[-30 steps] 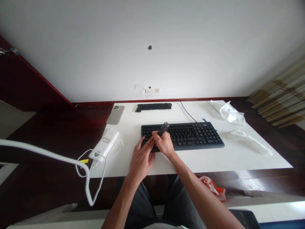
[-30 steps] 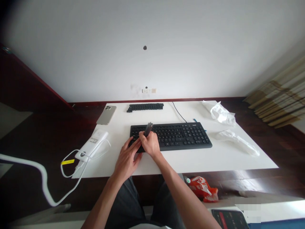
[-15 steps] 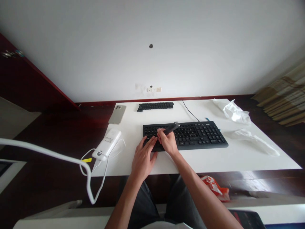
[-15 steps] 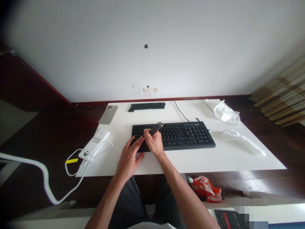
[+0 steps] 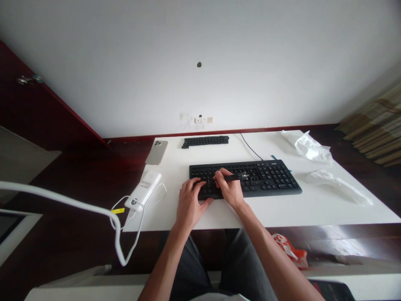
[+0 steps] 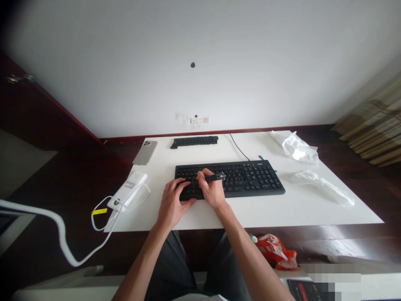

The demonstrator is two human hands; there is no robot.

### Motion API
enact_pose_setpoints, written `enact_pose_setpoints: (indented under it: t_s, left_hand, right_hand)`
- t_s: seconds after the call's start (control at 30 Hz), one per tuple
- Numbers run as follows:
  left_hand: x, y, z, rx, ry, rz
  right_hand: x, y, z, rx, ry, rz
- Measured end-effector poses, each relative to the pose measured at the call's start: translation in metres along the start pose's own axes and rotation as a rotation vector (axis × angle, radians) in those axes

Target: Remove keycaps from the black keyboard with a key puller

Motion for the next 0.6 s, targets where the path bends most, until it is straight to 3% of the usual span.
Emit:
enact_pose_setpoints:
  t_s: [0.4, 0.6]
  left_hand:
    - [0.002, 0.004, -0.003, -0.013, -0.055, -0.005]
    - [0.002, 0.001, -0.003, -0.003, -0.058, 0.007]
  right_hand:
    - [0.012, 0.001, -0.006, -0.027, -0.212, -0.132]
    - [0.016, 0.014, -0.016, -0.072, -0.248, -0.29]
Point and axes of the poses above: each hand's wrist, its own y-axis towards the middle knuckle, its own x-axis out of the palm, z = x × y, the point moved 6 cm from there along y, towards the middle knuckle, and after that the axes turned 4 degrees about -x, right-handed, at the moved point
